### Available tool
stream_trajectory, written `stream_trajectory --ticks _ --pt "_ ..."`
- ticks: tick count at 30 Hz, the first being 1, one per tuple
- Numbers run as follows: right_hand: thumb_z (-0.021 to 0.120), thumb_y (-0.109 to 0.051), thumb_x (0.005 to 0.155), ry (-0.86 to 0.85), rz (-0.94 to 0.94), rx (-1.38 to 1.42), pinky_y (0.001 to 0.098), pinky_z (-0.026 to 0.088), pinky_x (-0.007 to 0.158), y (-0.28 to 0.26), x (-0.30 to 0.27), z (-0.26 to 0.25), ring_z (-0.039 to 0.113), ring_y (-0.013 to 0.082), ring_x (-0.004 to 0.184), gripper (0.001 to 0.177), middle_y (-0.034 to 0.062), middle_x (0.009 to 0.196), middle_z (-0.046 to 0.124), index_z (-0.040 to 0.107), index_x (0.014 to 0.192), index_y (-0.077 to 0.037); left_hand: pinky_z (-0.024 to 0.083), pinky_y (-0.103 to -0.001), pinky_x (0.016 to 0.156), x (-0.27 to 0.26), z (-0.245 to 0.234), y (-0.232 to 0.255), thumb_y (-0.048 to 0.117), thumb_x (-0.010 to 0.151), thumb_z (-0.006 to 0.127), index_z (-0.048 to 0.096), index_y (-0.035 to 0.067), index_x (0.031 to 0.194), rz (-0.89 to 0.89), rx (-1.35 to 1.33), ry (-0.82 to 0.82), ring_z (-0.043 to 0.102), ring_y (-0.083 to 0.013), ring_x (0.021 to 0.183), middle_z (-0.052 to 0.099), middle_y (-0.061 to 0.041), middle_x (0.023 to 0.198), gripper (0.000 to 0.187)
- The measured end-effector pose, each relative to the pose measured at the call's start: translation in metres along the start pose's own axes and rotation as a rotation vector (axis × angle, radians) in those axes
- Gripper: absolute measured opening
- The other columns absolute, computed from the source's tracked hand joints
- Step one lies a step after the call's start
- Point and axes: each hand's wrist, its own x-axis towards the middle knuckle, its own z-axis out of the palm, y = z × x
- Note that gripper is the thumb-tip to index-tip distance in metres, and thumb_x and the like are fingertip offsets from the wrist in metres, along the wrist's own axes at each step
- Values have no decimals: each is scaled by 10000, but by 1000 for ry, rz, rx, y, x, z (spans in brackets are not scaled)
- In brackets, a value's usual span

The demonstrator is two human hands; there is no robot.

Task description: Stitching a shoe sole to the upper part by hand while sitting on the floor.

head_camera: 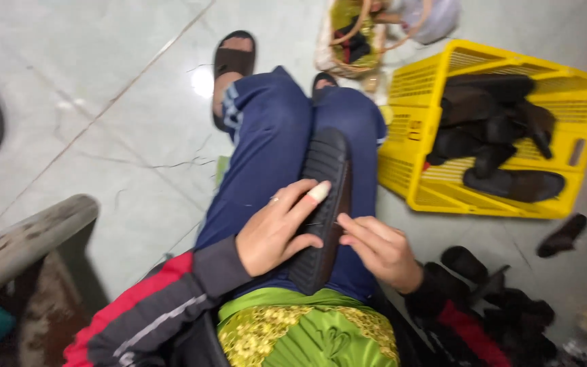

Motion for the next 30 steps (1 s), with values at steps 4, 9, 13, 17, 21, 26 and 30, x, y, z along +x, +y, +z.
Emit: stream_trajectory --ticks 4,9,13,17,21,26,30 --pt "664 -52 785 -177 53 -309 265 396 490 -19 8 -14 482 126 526 401 -10 740 506 646 1184 -83 445 -368 916 7 -9 7 250 767 730 380 21 1380 -170 -39 -139 518 -331 1077 412 -178 1318 743" --pt "701 4 757 -113 -96 -312 290 411 472 -11 14 2 484 157 515 333 56 783 529 615 1079 15 451 -368 910 9 -9 1 231 736 763 412 14 1366 -157 -64 -140 531 -321 1060 429 -170 1296 753" --pt "714 -33 776 -111 -112 -341 304 405 476 -13 16 4 492 184 524 314 68 787 533 602 1066 12 455 -365 906 6 -15 6 223 757 749 391 11 1375 -173 -85 -150 536 -327 1080 411 -180 1323 746" --pt "713 -54 780 -114 -65 -339 306 430 512 -13 11 0 523 186 560 330 76 814 573 584 1075 16 482 -349 792 2 -16 17 207 818 675 463 0 1081 -179 116 -74 551 -325 977 426 -181 1204 396" --pt "663 -91 814 -167 44 -411 333 454 582 -32 19 -4 571 220 655 247 72 855 593 589 1030 2 438 -222 511 -3 -32 38 91 742 726 560 39 632 -352 -300 -14 497 -111 548 597 -97 1064 207" --pt "693 -27 773 -65 7 -229 290 444 535 -18 12 5 534 187 579 293 83 827 611 577 1036 29 462 -158 445 -4 -21 22 47 903 510 614 -15 1031 -505 -874 -164 579 -82 646 563 -87 1120 176" --pt "799 -95 709 32 38 -217 252 432 505 -14 5 10 525 133 538 418 56 829 658 612 1072 -1 432 -210 489 0 2 2 -25 823 617 491 27 1022 -579 -619 15 565 -97 554 578 -18 708 241"
